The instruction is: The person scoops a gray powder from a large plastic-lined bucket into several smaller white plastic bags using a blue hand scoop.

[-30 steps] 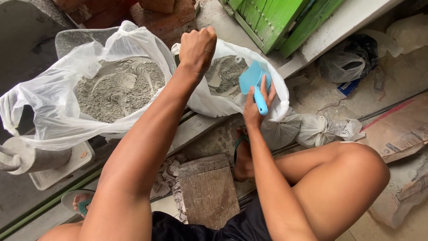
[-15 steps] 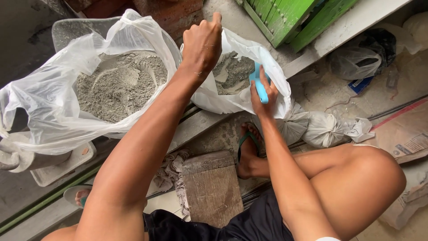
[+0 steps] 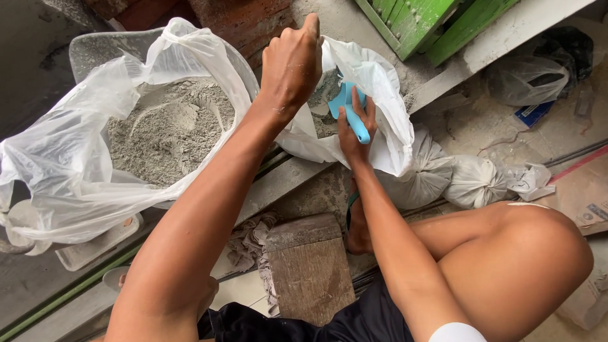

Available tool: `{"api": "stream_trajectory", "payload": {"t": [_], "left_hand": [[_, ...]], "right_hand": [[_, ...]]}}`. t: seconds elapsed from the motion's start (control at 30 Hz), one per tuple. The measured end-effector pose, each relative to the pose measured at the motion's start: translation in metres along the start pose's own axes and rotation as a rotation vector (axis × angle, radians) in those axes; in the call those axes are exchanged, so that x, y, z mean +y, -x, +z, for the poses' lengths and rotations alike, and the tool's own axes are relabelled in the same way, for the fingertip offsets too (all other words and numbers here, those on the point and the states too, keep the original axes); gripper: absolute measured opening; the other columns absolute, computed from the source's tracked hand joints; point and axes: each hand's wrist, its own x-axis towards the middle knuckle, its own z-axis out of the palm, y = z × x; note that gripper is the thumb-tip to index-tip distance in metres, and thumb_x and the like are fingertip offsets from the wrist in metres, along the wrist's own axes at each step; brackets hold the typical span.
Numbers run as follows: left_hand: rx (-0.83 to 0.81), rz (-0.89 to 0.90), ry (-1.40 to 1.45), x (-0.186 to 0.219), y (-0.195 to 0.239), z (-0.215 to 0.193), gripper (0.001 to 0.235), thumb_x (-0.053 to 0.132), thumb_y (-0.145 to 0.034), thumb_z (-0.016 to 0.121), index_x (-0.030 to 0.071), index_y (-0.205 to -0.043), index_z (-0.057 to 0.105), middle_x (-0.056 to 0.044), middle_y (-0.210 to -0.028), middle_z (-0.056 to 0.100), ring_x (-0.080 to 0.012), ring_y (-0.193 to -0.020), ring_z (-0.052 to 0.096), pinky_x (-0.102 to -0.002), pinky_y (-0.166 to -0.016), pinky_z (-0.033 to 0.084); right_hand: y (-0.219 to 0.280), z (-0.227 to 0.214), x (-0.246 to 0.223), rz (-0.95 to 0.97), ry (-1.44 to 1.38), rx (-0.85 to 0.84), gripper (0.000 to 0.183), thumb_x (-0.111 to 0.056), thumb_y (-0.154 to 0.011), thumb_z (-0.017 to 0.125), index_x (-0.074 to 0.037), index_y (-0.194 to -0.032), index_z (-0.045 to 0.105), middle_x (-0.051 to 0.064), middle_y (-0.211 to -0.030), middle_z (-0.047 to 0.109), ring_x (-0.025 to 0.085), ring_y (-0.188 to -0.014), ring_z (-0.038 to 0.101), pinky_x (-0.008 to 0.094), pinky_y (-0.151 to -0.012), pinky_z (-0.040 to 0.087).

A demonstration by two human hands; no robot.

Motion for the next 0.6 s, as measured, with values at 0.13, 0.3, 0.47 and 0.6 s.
{"api": "stream_trajectory", "payload": {"t": [0.13,0.3,0.47,0.6], "left_hand": [[-0.023,-0.032,0.086,0.002,-0.001,-0.006,0.02,0.016,-0.104,0.059,0.006,-0.094,0.046,-0.016,-0.064,0.054,-0.0437,-0.049,0.05,-0.053,-0.042,0.038],[-0.018,-0.028,0.137,0.001,-0.001,-0.006,0.02,0.018,-0.104,0.06,0.005,-0.096,0.047,-0.017,-0.066,0.056,-0.046,-0.051,0.052,-0.054,-0.044,0.039],[-0.116,-0.034,0.183,0.004,0.0,-0.01,0.021,0.021,-0.105,0.06,0.005,-0.096,0.049,-0.022,-0.074,0.059,-0.0489,-0.059,0.055,-0.057,-0.048,0.04],[-0.1,-0.031,0.183,0.002,-0.002,-0.006,0.022,0.021,-0.105,0.059,0.004,-0.096,0.048,-0.024,-0.074,0.059,-0.0508,-0.059,0.055,-0.059,-0.047,0.039]], "right_hand": [[0.011,0.009,-0.009,0.097,0.001,0.014,0.048,-0.036,-0.108,0.059,-0.015,-0.151,0.054,0.025,-0.156,0.046,0.04,-0.145,0.049,0.05,-0.111,0.049],[0.02,0.013,-0.035,0.187,-0.145,0.029,0.051,-0.038,-0.107,0.057,-0.011,-0.15,0.053,0.025,-0.159,0.043,0.035,-0.15,0.043,0.047,-0.117,0.048],[0.013,0.014,-0.049,0.721,-0.73,0.018,0.066,-0.039,-0.1,0.058,-0.013,-0.157,0.038,0.017,-0.165,0.035,0.039,-0.143,0.05,0.05,-0.094,0.066],[0.003,-0.006,-0.044,1.059,-0.904,0.18,0.057,-0.027,-0.095,0.064,-0.022,-0.151,0.05,0.017,-0.165,0.038,0.044,-0.141,0.048,0.051,-0.087,0.069]]}}
